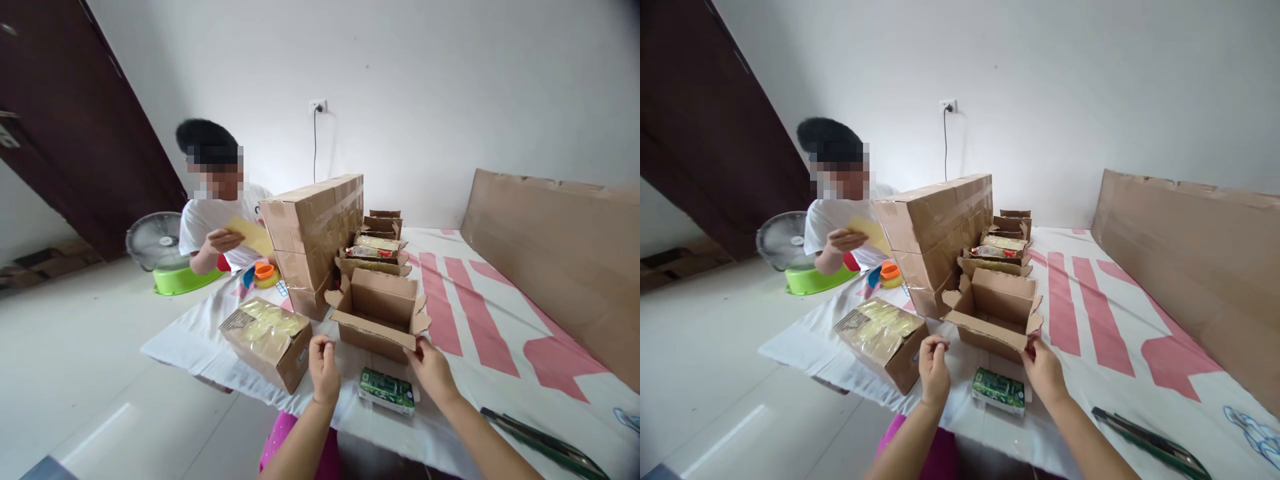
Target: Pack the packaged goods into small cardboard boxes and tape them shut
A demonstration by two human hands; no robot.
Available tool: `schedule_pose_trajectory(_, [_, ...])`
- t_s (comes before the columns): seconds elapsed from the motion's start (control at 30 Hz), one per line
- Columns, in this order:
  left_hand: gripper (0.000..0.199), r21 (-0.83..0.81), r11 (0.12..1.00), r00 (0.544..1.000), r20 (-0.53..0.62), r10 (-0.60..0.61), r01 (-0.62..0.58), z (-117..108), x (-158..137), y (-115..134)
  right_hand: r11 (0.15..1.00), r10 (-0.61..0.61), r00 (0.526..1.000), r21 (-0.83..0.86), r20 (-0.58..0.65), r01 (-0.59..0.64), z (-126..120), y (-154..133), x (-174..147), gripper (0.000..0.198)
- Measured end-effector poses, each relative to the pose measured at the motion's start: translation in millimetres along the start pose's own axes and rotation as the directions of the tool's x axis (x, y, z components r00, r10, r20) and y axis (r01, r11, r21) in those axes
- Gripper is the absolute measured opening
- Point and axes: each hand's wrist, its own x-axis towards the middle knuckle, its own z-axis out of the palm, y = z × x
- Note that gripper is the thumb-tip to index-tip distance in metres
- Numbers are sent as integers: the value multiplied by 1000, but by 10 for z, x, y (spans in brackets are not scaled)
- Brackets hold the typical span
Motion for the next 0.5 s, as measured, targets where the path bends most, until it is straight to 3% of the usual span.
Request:
schedule_pose_trajectory(0.13, [23,-74,996,991,122,-47,56,-76,-171,160,999,7,1000,39,8,-7,107,-18,-178,23])
schedule_pose_trajectory(0.23, [24,-99,986,972,208,-112,135,-47,-259,234,995,-61,998,75,35,58,103,-67,-410,25])
schedule_pose_trajectory(0.37, [23,-93,957,903,367,-223,274,67,-416,295,962,-208,977,189,49,195,-4,-231,-607,17])
schedule_pose_trajectory(0.5, [21,-51,939,822,502,-270,340,169,-623,364,927,-206,978,328,39,182,-112,-423,-635,18])
